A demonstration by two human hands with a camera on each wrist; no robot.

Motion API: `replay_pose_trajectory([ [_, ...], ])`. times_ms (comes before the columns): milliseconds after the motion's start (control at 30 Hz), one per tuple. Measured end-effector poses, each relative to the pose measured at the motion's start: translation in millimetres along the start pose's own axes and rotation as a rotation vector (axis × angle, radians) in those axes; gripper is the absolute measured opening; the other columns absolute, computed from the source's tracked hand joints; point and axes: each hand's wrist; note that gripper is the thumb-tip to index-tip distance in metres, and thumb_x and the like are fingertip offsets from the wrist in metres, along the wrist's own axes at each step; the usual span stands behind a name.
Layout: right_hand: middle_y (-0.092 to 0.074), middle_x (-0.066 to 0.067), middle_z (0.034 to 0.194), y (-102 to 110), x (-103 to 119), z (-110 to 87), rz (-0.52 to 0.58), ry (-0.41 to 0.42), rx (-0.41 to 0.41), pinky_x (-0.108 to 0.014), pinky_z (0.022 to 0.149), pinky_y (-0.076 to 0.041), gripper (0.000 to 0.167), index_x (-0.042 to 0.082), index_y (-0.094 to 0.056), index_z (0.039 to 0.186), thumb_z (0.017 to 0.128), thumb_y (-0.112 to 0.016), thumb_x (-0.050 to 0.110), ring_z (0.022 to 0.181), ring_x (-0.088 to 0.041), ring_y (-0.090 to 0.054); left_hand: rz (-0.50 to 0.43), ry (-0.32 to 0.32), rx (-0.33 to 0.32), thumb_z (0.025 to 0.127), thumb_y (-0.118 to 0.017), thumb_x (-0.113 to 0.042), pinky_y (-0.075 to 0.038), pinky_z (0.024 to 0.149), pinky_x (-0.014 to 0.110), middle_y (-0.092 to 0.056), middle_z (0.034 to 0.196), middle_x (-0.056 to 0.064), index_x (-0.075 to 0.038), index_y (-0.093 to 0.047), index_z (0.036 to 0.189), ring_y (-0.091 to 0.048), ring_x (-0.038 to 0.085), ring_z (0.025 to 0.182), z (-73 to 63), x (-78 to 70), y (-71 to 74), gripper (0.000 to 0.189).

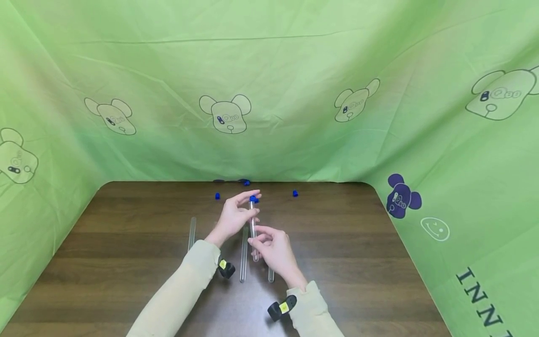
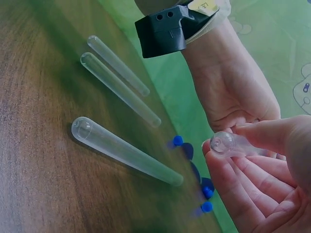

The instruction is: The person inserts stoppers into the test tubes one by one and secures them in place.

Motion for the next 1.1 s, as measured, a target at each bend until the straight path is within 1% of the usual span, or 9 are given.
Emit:
replay_pose_trajectory([
  [100, -0.071, -0.027, 0.089, -0.1, 0.7, -0.1, 0.008, 0.003, 0.001, -0.031, 0.055, -0.058, 0.043, -0.012, -0.061, 0.129, 0.09, -0.075, 0.0, 0.063, -0.033, -0.071, -0.015, -0.004, -0.01, 0.087, -0.075, 0.004, -0.059, 0.067, 0.054, -0.07, 0.125, 0.006, -0.015, -0.07, 0.129, -0.073, 0.023, 0.064, -0.2, 1.1, -0.2, 0.046],
  [200, -0.072, -0.027, 0.09, 0.1, 1.5, 0.2, 0.011, 0.004, -0.003, -0.031, 0.056, -0.059, 0.043, -0.012, -0.061, 0.13, 0.09, -0.075, 0.0, 0.064, -0.034, -0.071, -0.026, -0.006, -0.027, 0.087, -0.077, 0.002, -0.061, 0.065, 0.047, -0.071, 0.123, 0.008, -0.013, -0.071, 0.126, -0.073, 0.023, 0.064, -0.3, 1.4, -0.3, 0.042],
  [300, -0.072, -0.026, 0.09, 0.2, 2.6, 0.0, 0.012, 0.002, -0.004, -0.03, 0.055, -0.058, 0.043, -0.011, -0.061, 0.129, 0.09, -0.075, 0.0, 0.064, -0.034, -0.071, -0.024, -0.009, -0.041, 0.087, -0.08, -0.003, -0.061, 0.061, 0.038, -0.072, 0.122, 0.006, -0.013, -0.072, 0.122, -0.073, 0.024, 0.064, -0.4, 1.6, -0.7, 0.038],
  [433, -0.072, -0.024, 0.088, 0.2, 3.0, 0.1, 0.019, 0.014, 0.004, -0.031, 0.055, -0.058, 0.044, -0.013, -0.06, 0.13, 0.091, -0.075, 0.001, 0.064, -0.035, -0.071, -0.021, -0.014, -0.061, 0.086, -0.083, -0.009, -0.06, 0.058, 0.032, -0.072, 0.12, 0.005, -0.013, -0.073, 0.119, -0.072, 0.024, 0.063, -0.6, 1.2, -2.1, 0.034],
  [600, -0.072, -0.022, 0.087, 0.0, 0.8, 0.3, 0.021, 0.023, 0.005, -0.035, 0.055, -0.059, 0.044, -0.014, -0.059, 0.13, 0.091, -0.074, 0.0, 0.063, -0.035, -0.071, -0.031, -0.022, -0.055, 0.088, -0.08, -0.005, -0.06, 0.058, 0.033, -0.073, 0.118, 0.008, -0.01, -0.071, 0.125, -0.072, 0.025, 0.062, -1.2, 0.3, -3.5, 0.038],
  [733, -0.072, -0.025, 0.087, -1.0, 1.6, -0.3, 0.02, 0.018, 0.006, -0.034, 0.056, -0.059, 0.043, -0.012, -0.061, 0.129, 0.09, -0.075, 0.0, 0.063, -0.032, -0.071, -0.017, -0.025, -0.044, 0.09, -0.078, -0.003, -0.06, 0.058, 0.034, -0.074, 0.114, 0.005, -0.013, -0.069, 0.131, -0.072, 0.023, 0.061, -1.2, 0.9, -2.7, 0.044],
  [933, -0.071, -0.028, 0.088, -0.2, 0.3, 1.4, 0.027, 0.026, 0.016, -0.032, 0.055, -0.059, 0.041, -0.012, -0.062, 0.128, 0.09, -0.075, -0.001, 0.061, -0.029, -0.071, -0.035, -0.027, -0.036, 0.09, -0.08, -0.008, -0.061, 0.059, 0.036, -0.075, 0.11, 0.005, -0.011, -0.071, 0.125, -0.072, 0.024, 0.062, 0.3, 6.8, -1.3, 0.037],
  [1067, -0.071, -0.027, 0.087, 1.3, 2.2, 2.1, 0.027, 0.024, 0.015, -0.031, 0.055, -0.058, 0.041, -0.011, -0.063, 0.128, 0.09, -0.074, -0.002, 0.061, -0.029, -0.07, -0.055, 0.003, -0.021, 0.087, -0.084, -0.013, -0.061, 0.061, 0.037, -0.076, 0.1, 0.009, -0.014, -0.069, 0.126, -0.073, 0.025, 0.064, -1.1, 5.5, -0.7, 0.042],
  [1100, -0.071, -0.027, 0.087, 1.6, 2.8, 2.3, 0.027, 0.022, 0.014, -0.031, 0.055, -0.058, 0.041, -0.011, -0.063, 0.128, 0.09, -0.074, -0.002, 0.061, -0.03, -0.07, -0.052, 0.017, -0.019, 0.086, -0.084, -0.013, -0.062, 0.062, 0.038, -0.076, 0.096, 0.01, -0.014, -0.068, 0.127, -0.073, 0.026, 0.065, -3.2, 0.4, -0.9, 0.044],
])
Point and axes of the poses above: each hand's wrist, its own z-axis towards the middle knuckle, its own y-axis out of the back of the hand, x = y × z
